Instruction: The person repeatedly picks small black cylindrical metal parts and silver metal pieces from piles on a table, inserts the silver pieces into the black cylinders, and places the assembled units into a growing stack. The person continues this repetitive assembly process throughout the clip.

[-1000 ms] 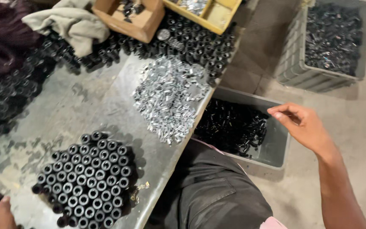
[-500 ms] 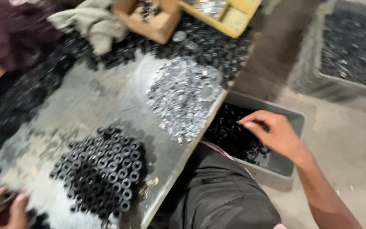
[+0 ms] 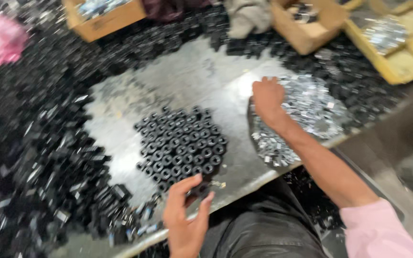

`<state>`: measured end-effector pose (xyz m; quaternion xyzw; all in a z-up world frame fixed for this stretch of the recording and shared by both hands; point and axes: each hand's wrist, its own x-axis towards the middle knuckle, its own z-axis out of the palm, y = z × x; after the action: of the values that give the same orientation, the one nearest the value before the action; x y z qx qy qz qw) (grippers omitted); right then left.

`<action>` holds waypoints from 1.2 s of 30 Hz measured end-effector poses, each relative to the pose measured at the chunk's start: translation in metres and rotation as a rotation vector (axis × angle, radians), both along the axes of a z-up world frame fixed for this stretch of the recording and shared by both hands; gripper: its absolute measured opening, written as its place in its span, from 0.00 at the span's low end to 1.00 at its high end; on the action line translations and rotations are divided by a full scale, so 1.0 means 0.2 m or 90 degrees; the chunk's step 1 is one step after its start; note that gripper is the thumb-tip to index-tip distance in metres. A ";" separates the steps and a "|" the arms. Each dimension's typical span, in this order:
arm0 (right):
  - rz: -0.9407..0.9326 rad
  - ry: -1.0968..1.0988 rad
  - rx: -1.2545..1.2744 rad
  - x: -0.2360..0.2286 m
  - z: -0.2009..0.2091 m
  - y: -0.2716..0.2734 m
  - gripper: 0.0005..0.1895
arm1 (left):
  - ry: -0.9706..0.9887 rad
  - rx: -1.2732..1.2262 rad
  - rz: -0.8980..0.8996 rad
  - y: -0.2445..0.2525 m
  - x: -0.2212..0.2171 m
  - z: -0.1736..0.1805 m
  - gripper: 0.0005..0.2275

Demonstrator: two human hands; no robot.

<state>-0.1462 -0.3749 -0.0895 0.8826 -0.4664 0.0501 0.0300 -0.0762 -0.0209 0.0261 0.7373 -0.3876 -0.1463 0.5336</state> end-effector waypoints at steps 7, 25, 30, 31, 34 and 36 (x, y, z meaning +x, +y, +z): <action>0.200 -0.167 -0.014 -0.11 -0.01 0.02 0.12 | 0.000 -0.064 0.080 -0.10 -0.04 -0.07 0.14; 0.156 -0.645 0.684 -0.24 0.52 1.04 0.08 | -0.116 -0.010 0.063 -0.08 -0.05 -0.10 0.20; 0.121 -0.618 0.699 -0.24 0.52 1.10 0.08 | -0.197 -0.016 0.125 -0.08 -0.11 -0.15 0.16; 0.114 -0.578 0.619 -0.24 0.52 1.12 0.09 | -0.210 -0.030 0.110 -0.07 -0.12 -0.16 0.17; 0.144 -0.509 0.413 -0.24 0.54 1.19 0.13 | -0.218 -0.053 0.124 -0.06 -0.13 -0.19 0.17; 0.222 -0.529 0.325 -0.23 0.53 1.25 0.16 | -0.189 -0.061 0.148 -0.06 -0.14 -0.21 0.16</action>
<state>-0.1917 -0.1248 0.0163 0.8320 -0.2821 0.2854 -0.3831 -0.1038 -0.0337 -0.0167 0.7643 -0.3808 0.0456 0.5185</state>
